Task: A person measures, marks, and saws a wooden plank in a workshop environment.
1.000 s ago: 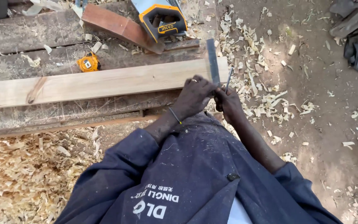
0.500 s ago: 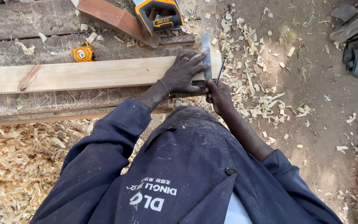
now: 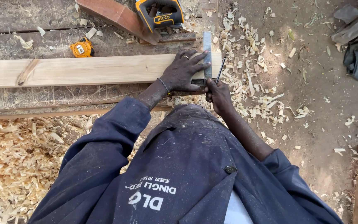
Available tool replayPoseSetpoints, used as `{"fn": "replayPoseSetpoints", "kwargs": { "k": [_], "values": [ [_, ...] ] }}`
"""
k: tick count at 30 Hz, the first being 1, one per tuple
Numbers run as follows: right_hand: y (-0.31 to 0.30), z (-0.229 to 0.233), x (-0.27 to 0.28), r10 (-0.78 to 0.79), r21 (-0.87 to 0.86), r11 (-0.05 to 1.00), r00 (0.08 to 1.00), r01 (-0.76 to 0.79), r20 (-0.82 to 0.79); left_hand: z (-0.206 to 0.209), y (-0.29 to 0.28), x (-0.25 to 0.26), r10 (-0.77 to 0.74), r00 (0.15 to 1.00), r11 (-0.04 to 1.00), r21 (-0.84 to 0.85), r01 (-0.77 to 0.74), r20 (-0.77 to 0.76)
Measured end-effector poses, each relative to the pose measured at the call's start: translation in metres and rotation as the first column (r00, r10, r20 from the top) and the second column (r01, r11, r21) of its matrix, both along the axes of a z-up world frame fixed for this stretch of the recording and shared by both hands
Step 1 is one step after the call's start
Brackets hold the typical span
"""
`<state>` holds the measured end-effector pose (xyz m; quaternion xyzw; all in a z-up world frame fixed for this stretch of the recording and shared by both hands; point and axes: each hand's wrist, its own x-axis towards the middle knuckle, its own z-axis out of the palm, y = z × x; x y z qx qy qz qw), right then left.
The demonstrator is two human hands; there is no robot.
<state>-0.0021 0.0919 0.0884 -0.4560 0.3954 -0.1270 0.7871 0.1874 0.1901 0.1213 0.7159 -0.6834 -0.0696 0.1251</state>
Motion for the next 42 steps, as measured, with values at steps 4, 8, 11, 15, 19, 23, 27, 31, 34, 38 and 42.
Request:
{"fn": "replayPoseSetpoints", "kwargs": {
  "k": [4,8,11,15,19,23,27,31,34,38,42],
  "values": [
    [0.001,-0.003,0.0,-0.001,0.003,1.0,1.0,0.001,0.006,-0.003,0.0,0.0,0.005,1.0,1.0,0.015,-0.005,0.001],
    [-0.001,-0.009,-0.001,-0.004,0.0,1.0,1.0,0.004,0.01,-0.002,-0.001,0.0,0.009,1.0,1.0,0.013,-0.009,-0.004],
    [0.0,-0.011,0.0,-0.006,0.004,1.0,1.0,0.006,0.014,-0.003,-0.001,0.001,0.013,1.0,1.0,0.022,-0.013,-0.013],
    [-0.002,-0.018,0.0,-0.005,0.006,1.0,1.0,0.005,0.018,0.0,-0.001,0.0,0.012,1.0,0.999,0.038,-0.011,-0.022],
    [-0.002,-0.017,-0.001,-0.004,0.01,1.0,1.0,0.004,0.024,0.001,-0.001,0.001,0.015,1.0,0.999,0.034,-0.014,-0.016],
    [0.0,-0.015,-0.001,0.001,-0.044,0.999,1.0,0.0,0.021,-0.004,-0.002,0.001,0.019,1.0,0.999,0.034,-0.019,-0.021],
    [-0.002,-0.017,-0.002,-0.042,-0.224,0.974,0.997,0.026,-0.065,-0.007,-0.004,0.001,0.041,0.998,0.999,0.018,-0.04,-0.056],
    [-0.015,0.006,-0.01,-0.031,-0.545,0.801,0.892,-0.248,-0.451,-0.015,-0.008,-0.002,0.069,0.997,0.998,0.019,-0.068,-0.047],
    [-0.03,0.018,-0.006,-0.023,-0.579,0.717,0.817,-0.388,-0.576,-0.01,-0.009,-0.004,0.102,0.993,0.995,0.017,-0.102,-0.054],
    [-0.053,0.006,0.01,0.035,-0.619,0.659,0.839,-0.427,-0.543,-0.004,-0.01,-0.009,0.132,0.988,0.991,0.037,-0.129,-0.074],
    [-0.077,0.002,0.045,0.051,-0.659,0.55,0.808,-0.513,-0.587,0.006,-0.009,-0.011,0.161,0.983,0.986,0.052,-0.157,-0.085]
  ]
}}
